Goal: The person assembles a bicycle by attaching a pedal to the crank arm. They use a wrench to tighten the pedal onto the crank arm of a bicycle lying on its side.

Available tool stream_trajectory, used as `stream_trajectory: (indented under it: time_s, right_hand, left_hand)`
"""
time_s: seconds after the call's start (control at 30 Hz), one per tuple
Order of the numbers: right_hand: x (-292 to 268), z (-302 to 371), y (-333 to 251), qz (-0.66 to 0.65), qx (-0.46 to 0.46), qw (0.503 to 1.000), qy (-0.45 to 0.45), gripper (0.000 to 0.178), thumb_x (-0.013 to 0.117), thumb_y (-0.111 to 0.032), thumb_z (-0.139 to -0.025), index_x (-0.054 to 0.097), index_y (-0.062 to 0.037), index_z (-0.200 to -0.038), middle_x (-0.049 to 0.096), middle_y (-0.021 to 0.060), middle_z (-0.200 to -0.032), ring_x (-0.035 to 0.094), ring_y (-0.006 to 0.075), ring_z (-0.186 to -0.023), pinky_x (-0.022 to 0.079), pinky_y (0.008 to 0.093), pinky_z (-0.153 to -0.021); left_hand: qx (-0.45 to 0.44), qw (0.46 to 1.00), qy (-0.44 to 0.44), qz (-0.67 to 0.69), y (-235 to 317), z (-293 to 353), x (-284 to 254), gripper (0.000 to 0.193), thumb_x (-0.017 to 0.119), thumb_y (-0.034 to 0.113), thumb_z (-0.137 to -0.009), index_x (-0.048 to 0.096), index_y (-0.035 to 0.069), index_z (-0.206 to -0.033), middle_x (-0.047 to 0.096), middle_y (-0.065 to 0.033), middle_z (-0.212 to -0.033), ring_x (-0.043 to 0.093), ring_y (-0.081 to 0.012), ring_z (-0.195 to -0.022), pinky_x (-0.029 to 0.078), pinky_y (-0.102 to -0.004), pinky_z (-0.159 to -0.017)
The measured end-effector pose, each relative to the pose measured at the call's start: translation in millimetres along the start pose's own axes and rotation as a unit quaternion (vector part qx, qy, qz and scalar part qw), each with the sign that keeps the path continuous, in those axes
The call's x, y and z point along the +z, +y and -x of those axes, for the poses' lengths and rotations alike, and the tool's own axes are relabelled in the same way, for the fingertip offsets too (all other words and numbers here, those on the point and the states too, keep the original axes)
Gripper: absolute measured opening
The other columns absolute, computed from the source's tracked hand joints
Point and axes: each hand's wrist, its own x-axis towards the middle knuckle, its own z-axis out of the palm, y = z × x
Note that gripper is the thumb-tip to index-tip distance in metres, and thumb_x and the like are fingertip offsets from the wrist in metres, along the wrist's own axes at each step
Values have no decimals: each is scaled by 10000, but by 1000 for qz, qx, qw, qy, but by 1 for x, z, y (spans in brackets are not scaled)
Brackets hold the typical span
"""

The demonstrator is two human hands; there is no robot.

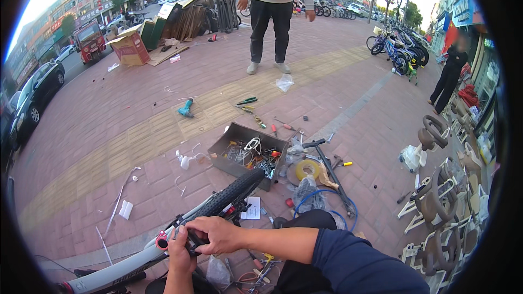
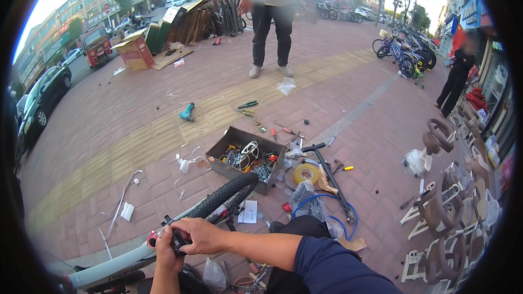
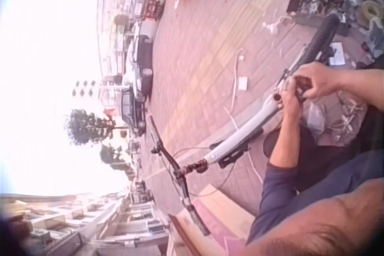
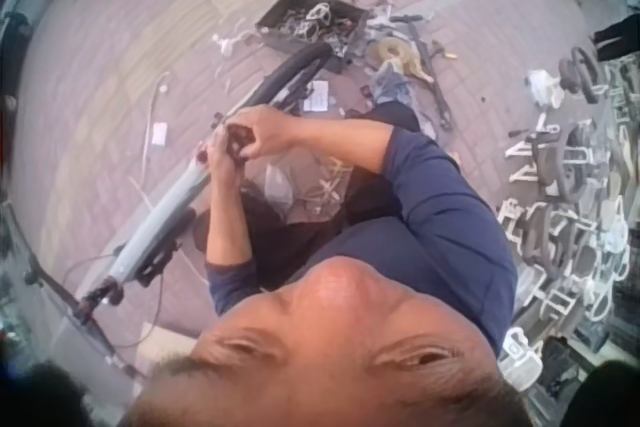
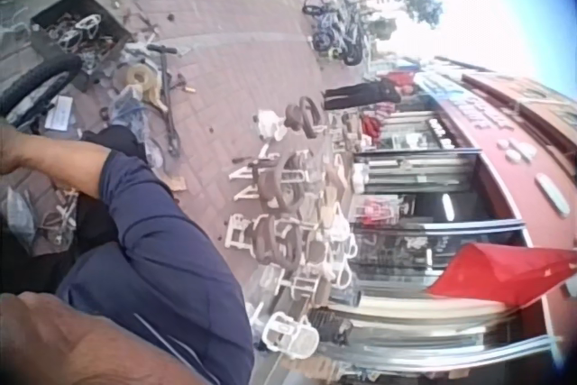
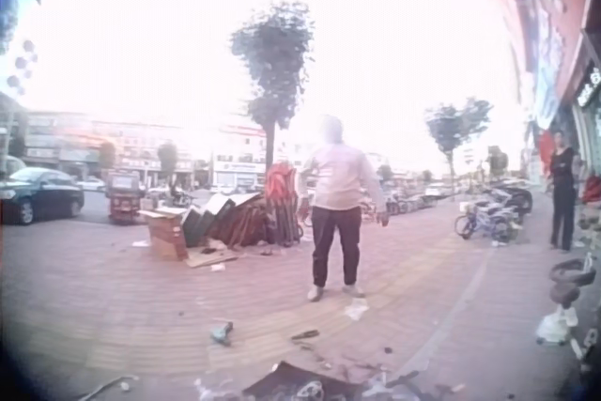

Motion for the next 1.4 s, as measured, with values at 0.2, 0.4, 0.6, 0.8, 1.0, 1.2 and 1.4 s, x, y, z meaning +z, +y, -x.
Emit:
stream_trajectory:
  time_s: [0.2, 0.4, 0.6, 0.8, 1.0, 1.2, 1.4]
  right_hand:
    - [3, 4, -2, -82, 51, 995, 23, 659, 846, -154, -752, 574, -75, -1347, 524, 26, -869, 511, 138, -731, 481, 287, -668]
    - [-4, 3, -9, -99, 81, 992, 4, 647, 843, -160, -742, 575, -66, -1323, 513, 17, -843, 495, 128, -714, 459, 281, -653]
    - [0, 2, -3, -108, 67, 992, 20, 625, 849, -155, -748, 586, -92, -1312, 507, -4, -848, 480, 102, -714, 445, 262, -636]
    - [-1, 2, -7, -89, 62, 994, 13, 627, 869, -155, -742, 586, -88, -1298, 527, 4, -857, 508, 108, -707, 463, 270, -632]
    - [-15, -2, -5, 40, -53, 998, 13, 583, 927, -248, -727, 678, -79, -1227, 633, 94, -1029, 636, 207, -856, 549, 323, -752]
    - [-17, -1, 2, 125, -99, 985, 72, 474, 900, -81, -684, 744, -75, -1131, 689, 108, -1071, 688, 275, -970, 567, 347, -809]
    - [-21, -2, -4, 72, -66, 993, 73, 319, 846, -9, -735, 769, -39, -1043, 709, 117, -997, 707, 272, -879, 571, 335, -757]
  left_hand:
    - [19, 999, -30, -11, 6, -4, 3, 320, 697, 299, -978, 591, 19, -1092, 668, -76, -904, 673, -182, -810, 564, -327, -768]
    - [2, 999, -44, 3, 4, -3, 4, 360, 718, 295, -974, 569, 40, -1179, 675, -78, -943, 681, -191, -834, 566, -328, -794]
    - [6, 998, -56, 14, 6, -7, -2, 343, 700, 272, -987, 561, 30, -1187, 673, -89, -945, 683, -202, -858, 569, -343, -819]
    - [19, 998, -61, -29, 14, -2, 9, 353, 651, 369, -1002, 609, 23, -1062, 661, -90, -918, 669, -204, -844, 553, -336, -782]
    - [-46, 996, -30, 76, 13, 2, -7, 409, 630, 373, -1021, 566, 44, -1255, 686, -109, -1136, 700, -222, -1001, 578, -364, -867]
    - [-108, 980, -40, 162, 34, 6, 3, 537, 442, 544, -1063, 615, 82, -1275, 715, -129, -1177, 730, -282, -990, 612, -522, -803]
    - [-160, 968, -46, 186, 28, 3, -2, 545, 419, 549, -1059, 617, 95, -1285, 722, -125, -1141, 728, -308, -990, 620, -547, -808]
